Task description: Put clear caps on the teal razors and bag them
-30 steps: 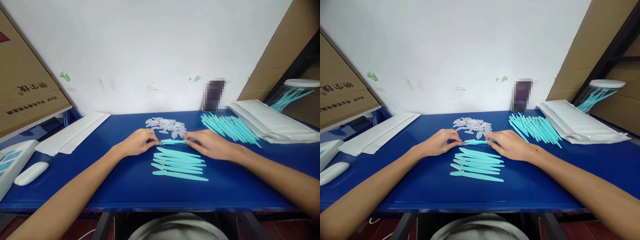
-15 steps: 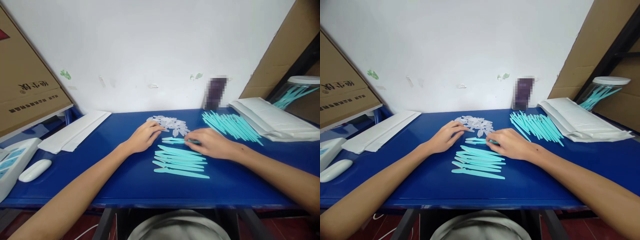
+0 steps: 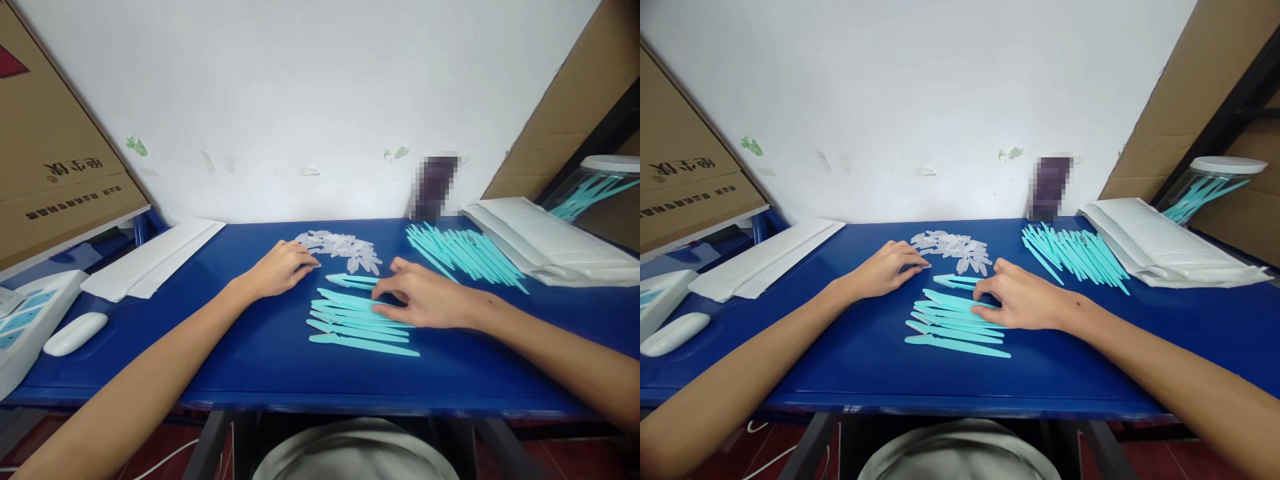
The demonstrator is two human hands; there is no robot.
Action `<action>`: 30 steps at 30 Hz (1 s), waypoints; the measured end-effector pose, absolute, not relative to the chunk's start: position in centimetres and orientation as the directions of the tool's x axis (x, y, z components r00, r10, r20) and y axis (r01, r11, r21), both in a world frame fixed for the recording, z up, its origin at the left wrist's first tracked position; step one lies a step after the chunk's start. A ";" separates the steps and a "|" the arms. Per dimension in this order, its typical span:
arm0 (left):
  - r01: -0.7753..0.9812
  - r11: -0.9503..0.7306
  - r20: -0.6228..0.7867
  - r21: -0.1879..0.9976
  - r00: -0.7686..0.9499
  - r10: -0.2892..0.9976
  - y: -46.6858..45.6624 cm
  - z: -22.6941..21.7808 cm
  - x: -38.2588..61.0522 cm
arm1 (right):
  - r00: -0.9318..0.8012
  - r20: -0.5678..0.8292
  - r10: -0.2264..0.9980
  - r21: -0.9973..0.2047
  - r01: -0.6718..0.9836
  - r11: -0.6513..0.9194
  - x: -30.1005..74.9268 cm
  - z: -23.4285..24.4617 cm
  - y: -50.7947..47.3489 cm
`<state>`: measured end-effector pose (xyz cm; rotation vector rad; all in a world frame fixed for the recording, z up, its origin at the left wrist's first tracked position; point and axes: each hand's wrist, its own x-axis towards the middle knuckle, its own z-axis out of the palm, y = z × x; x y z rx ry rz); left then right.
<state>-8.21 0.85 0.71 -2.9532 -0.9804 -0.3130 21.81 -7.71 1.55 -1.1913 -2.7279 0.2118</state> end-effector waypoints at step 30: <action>0.432 -0.788 0.332 0.438 0.737 0.589 -0.7 2.0 -8.2 | -0.635 0.289 0.716 -0.224 0.683 0.696 22.5 1.6 -7.0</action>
